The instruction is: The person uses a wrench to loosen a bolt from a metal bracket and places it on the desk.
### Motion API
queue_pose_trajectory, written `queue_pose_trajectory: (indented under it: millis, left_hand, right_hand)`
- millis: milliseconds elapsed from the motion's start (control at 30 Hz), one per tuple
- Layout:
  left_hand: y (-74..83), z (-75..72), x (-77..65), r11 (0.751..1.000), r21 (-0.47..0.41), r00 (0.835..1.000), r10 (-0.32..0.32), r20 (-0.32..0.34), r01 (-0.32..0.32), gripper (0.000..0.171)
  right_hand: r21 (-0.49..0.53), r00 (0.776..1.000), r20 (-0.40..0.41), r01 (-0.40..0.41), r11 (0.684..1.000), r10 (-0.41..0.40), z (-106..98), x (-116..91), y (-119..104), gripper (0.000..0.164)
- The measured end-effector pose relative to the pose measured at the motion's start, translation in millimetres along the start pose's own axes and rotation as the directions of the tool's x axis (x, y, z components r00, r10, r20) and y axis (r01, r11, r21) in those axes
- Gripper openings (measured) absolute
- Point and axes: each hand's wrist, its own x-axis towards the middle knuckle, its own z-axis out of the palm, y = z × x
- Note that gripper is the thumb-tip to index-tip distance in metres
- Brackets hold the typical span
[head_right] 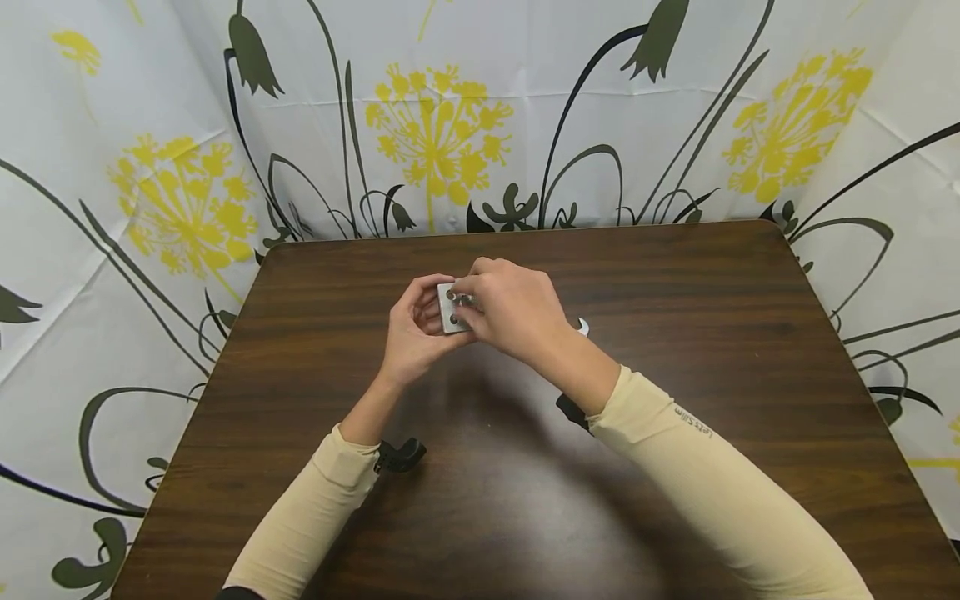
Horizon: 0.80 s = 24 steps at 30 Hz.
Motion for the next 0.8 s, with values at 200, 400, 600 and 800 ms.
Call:
queue_pose_trajectory:
  millis: [200,400,600,800]
  left_hand:
    - [0.3,1.2,0.1,1.0,-0.017,1.0,-0.007,-0.009,0.007,0.075]
    - [15.9,5.7,1.9,1.0,-0.02,1.0,-0.019,-0.008,0.019,0.072]
    - [23.6,8.0,3.1,1.0,0.026,1.0,0.003,-0.01,-0.003,0.069]
    - [23.6,7.7,2.4,0.998,0.062,1.0,-0.002,-0.017,0.003,0.07]
  right_hand:
    - [-0.01,0.999,0.019,-0.045,0.999,0.045,1.1,0.4,0.9,0.019]
    - [0.004,1.0,0.029,-0.006,1.0,0.006,-2.0,-0.3,1.1,0.022]
    - [-0.018,0.998,-0.006,-0.066,0.998,0.066,-1.6,2.0,1.4,0.027]
    - [0.013,1.0,0.028,0.008,1.0,-0.008,-2.8,0.2,2.0,0.022]
